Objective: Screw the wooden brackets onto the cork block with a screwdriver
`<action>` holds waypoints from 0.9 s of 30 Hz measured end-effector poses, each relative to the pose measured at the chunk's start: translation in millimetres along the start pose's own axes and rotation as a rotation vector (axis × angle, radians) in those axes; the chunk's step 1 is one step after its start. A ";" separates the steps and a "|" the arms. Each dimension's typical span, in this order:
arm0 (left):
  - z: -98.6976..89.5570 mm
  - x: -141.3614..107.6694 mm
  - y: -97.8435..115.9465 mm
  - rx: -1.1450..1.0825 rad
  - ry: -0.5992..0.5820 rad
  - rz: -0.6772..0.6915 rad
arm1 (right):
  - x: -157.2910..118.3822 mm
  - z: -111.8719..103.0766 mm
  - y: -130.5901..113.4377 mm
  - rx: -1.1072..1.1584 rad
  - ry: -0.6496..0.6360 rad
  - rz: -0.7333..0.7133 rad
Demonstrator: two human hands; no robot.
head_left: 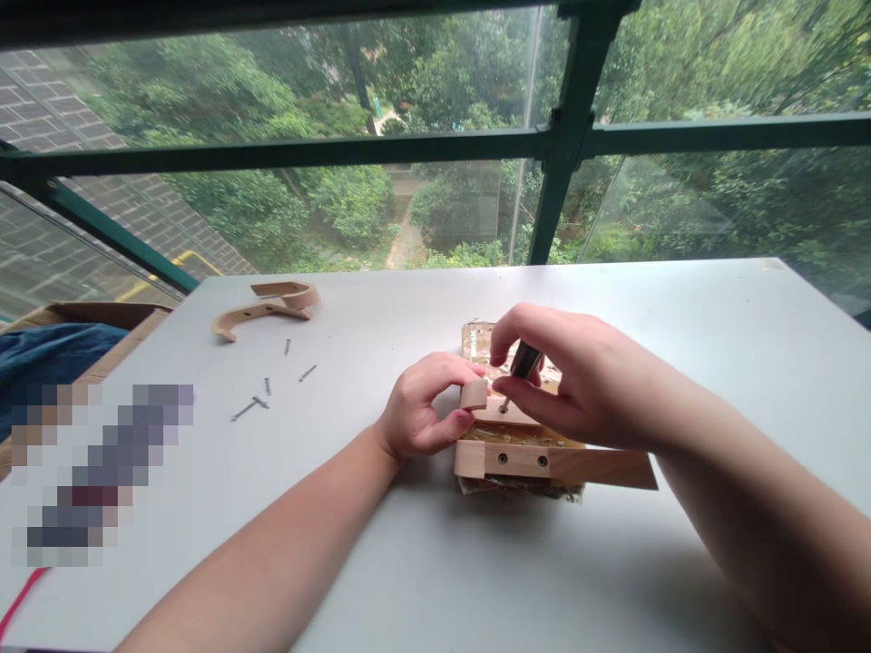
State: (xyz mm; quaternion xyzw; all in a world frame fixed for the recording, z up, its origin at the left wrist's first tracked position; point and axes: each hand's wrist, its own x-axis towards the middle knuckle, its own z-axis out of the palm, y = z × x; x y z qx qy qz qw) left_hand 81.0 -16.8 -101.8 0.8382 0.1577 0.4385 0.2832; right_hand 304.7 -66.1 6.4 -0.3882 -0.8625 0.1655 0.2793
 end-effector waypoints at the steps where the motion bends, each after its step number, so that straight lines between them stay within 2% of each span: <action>1: 0.1 0.2 0.3 -0.001 0.007 -0.001 | -0.6 0.2 0.6 0.029 -0.029 -0.014; 7: 0.7 0.2 1.5 0.018 0.023 -0.001 | -3.6 -7.3 -1.5 0.159 -0.123 -0.068; 11: 0.6 -0.5 1.1 0.031 0.018 0.002 | -4.8 -12.9 -3.1 0.184 -0.162 -0.055; 27: 0.4 -0.3 2.1 0.014 0.002 -0.009 | -4.0 -15.0 2.7 0.037 -0.089 -0.036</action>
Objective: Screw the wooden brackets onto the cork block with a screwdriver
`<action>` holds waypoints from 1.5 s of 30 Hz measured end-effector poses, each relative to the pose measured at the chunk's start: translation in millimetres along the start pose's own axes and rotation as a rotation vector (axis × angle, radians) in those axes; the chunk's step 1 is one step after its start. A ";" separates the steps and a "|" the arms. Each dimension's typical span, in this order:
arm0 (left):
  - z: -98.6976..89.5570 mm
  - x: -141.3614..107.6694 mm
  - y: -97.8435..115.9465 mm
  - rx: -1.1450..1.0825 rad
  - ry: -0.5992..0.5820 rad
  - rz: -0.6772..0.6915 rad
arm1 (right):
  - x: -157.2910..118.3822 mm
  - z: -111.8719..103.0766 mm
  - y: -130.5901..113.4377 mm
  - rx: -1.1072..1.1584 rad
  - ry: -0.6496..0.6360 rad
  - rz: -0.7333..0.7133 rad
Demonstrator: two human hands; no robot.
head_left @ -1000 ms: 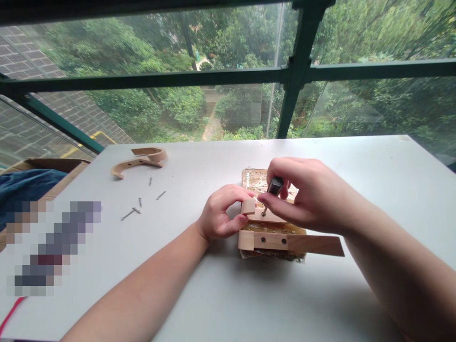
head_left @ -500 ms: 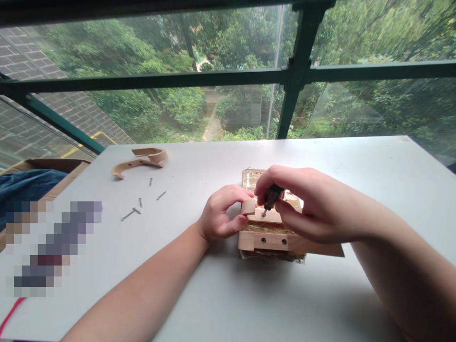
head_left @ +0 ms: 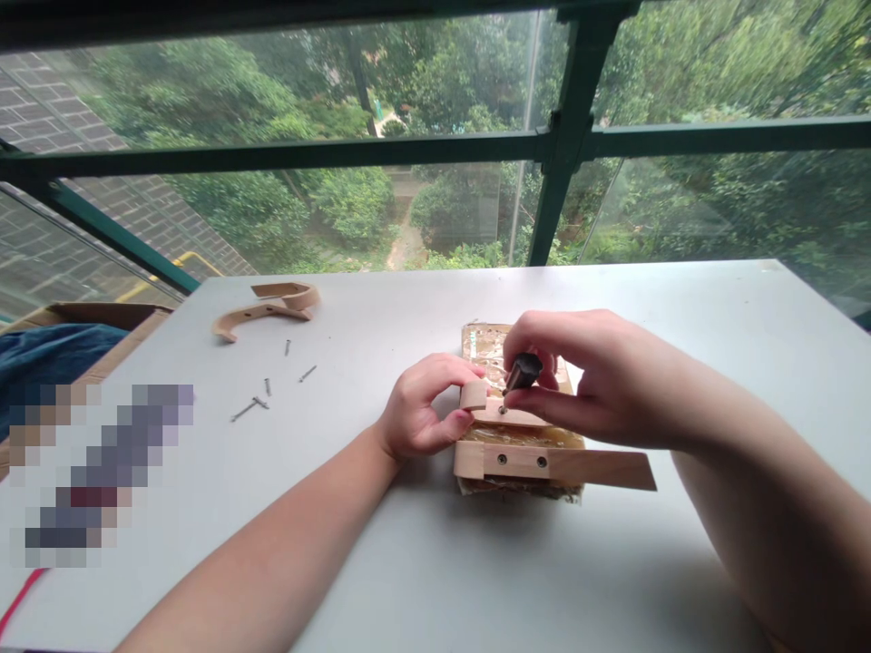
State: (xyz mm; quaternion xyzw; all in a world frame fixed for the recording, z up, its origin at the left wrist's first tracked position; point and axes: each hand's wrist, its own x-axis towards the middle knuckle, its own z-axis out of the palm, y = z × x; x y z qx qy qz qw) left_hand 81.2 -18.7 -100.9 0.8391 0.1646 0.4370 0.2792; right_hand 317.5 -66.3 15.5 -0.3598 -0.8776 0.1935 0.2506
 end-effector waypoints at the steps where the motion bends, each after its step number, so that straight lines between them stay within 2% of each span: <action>1: 0.0 0.0 0.2 -0.003 -0.001 -0.002 | 0.5 1.3 0.3 -0.011 0.016 0.002; 5: 0.2 -0.2 0.2 -0.012 0.001 -0.013 | 2.2 6.7 1.0 -0.050 0.068 0.025; 11: 0.1 0.4 -0.6 -0.001 -0.001 -0.004 | 4.0 9.7 1.0 -0.044 0.080 0.039; 19: 0.0 0.6 -1.1 0.026 0.029 -0.003 | 2.9 10.1 -2.4 0.139 -0.026 -0.024; 24: -1.1 0.8 -0.7 0.028 -0.017 -0.037 | -0.5 1.6 -7.9 0.177 -0.117 -0.058; 32: 0.0 -0.7 -2.5 0.031 0.019 0.012 | -4.0 -3.7 -8.7 0.087 -0.121 0.079; 45: 0.4 -0.4 -1.4 -0.016 0.006 -0.021 | -0.4 -2.4 -5.8 -0.002 -0.070 0.062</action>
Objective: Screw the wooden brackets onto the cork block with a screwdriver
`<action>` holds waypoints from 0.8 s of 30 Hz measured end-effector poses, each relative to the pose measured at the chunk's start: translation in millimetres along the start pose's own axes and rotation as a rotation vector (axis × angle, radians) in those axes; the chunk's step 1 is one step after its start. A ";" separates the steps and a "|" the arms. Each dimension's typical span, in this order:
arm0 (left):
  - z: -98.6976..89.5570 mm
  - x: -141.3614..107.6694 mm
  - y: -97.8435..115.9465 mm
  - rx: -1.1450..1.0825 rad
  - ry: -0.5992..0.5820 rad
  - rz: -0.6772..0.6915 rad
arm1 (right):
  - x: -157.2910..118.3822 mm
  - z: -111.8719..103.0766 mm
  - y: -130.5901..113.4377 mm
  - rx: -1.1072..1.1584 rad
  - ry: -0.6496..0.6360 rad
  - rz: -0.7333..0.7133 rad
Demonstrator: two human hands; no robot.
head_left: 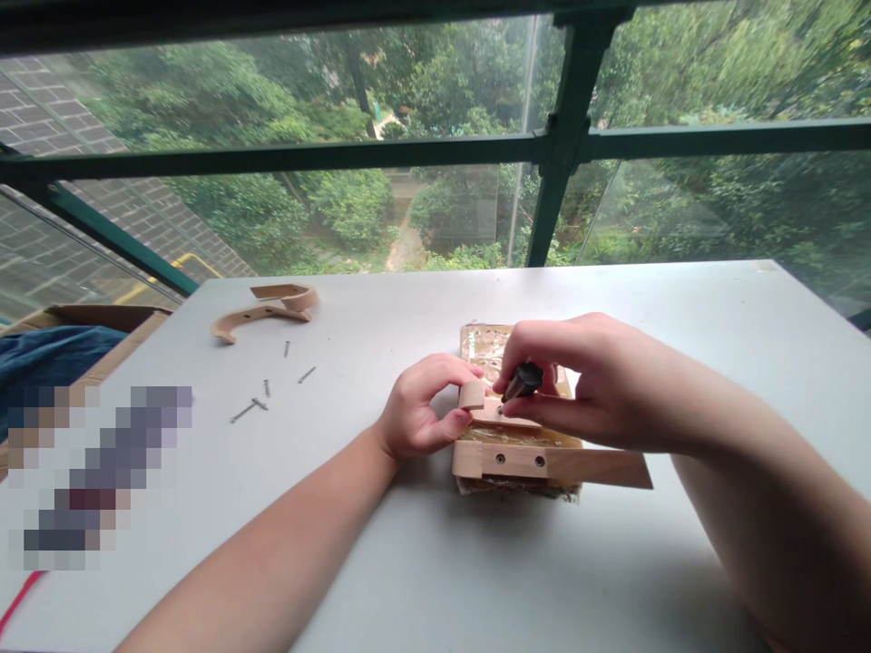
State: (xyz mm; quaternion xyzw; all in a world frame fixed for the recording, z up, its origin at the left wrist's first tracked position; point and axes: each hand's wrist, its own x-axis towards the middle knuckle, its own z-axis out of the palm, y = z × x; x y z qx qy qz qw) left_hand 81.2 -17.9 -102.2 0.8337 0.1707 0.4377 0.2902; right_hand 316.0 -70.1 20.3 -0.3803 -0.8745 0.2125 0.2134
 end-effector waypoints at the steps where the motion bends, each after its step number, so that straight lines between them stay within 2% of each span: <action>1: 0.0 -0.1 -0.1 -0.004 -0.003 -0.003 | 0.5 0.7 0.1 -0.007 0.008 0.008; 11: 0.6 -1.0 -1.6 -0.007 0.009 -0.003 | 3.7 8.9 2.1 0.056 0.028 0.024; 17: 0.4 -0.1 -1.8 0.017 0.008 -0.005 | 4.1 11.8 0.8 0.148 -0.046 -0.063; 24: 0.1 -1.2 -2.6 0.020 0.008 0.007 | -1.8 2.3 -3.9 0.165 -0.119 -0.029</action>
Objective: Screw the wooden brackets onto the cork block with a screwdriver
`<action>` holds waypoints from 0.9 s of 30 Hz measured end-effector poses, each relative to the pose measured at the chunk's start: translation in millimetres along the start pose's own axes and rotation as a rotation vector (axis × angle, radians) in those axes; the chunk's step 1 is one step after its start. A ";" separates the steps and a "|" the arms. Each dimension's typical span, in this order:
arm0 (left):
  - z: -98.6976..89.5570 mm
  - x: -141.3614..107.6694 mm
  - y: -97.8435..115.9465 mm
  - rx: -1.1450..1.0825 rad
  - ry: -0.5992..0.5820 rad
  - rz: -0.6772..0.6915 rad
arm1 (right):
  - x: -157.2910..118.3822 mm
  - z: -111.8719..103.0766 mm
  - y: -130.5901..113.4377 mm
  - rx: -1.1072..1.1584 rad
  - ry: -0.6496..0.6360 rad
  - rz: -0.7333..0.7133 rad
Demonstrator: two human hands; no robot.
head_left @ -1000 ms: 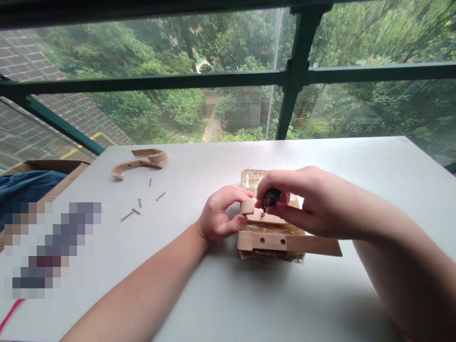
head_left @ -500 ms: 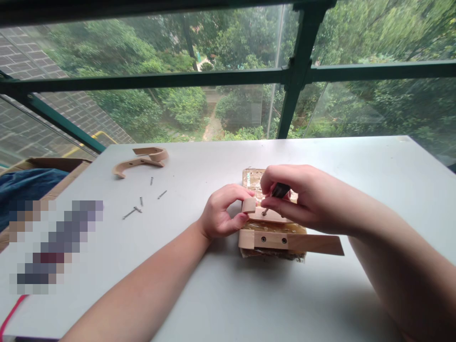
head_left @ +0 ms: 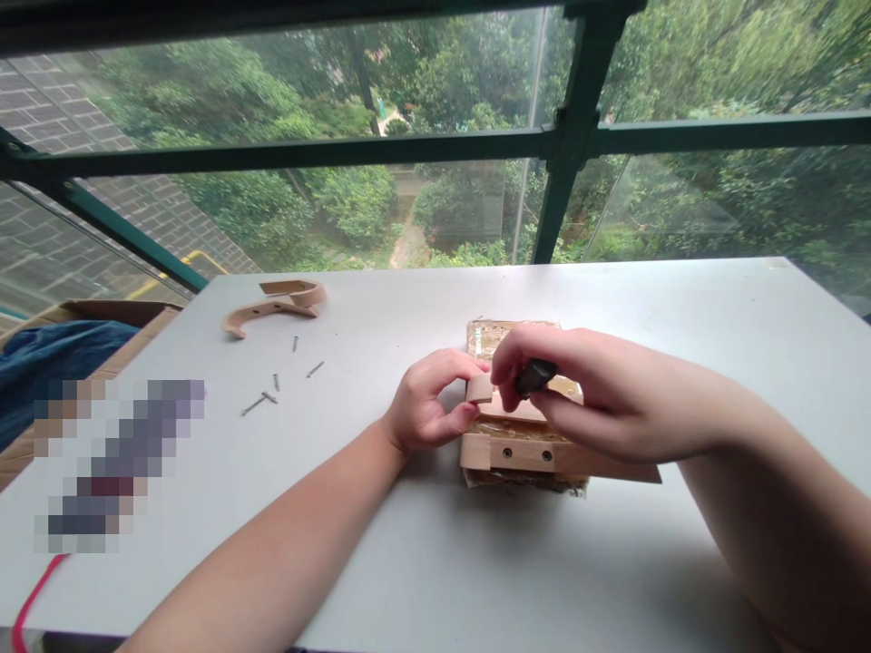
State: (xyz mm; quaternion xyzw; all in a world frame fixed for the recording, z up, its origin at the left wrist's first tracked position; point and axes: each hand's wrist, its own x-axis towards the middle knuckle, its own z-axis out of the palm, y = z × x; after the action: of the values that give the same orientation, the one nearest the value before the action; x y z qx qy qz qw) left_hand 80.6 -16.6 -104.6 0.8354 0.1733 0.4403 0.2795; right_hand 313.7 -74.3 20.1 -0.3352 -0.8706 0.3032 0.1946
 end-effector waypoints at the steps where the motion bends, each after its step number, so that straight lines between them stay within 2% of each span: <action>1: -0.1 -0.1 0.0 -0.001 -0.001 0.004 | -1.2 -1.1 -0.3 0.002 0.001 0.013; 7: 0.0 -0.4 -0.9 -0.019 -0.003 0.008 | -1.5 -3.2 3.0 -0.026 0.034 0.070; 21: -2.6 0.2 0.4 -0.092 -0.053 -0.012 | 3.2 -1.9 7.7 -0.174 0.125 0.067; 27: -2.2 1.2 1.9 -0.091 -0.048 -0.003 | 4.8 1.1 9.3 -0.154 0.135 0.078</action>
State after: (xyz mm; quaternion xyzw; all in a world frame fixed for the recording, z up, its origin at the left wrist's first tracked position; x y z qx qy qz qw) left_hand 79.5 -16.8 -101.7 0.8320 0.1474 0.4272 0.3218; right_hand 314.1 -65.9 13.9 -0.4023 -0.8625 0.2194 0.2147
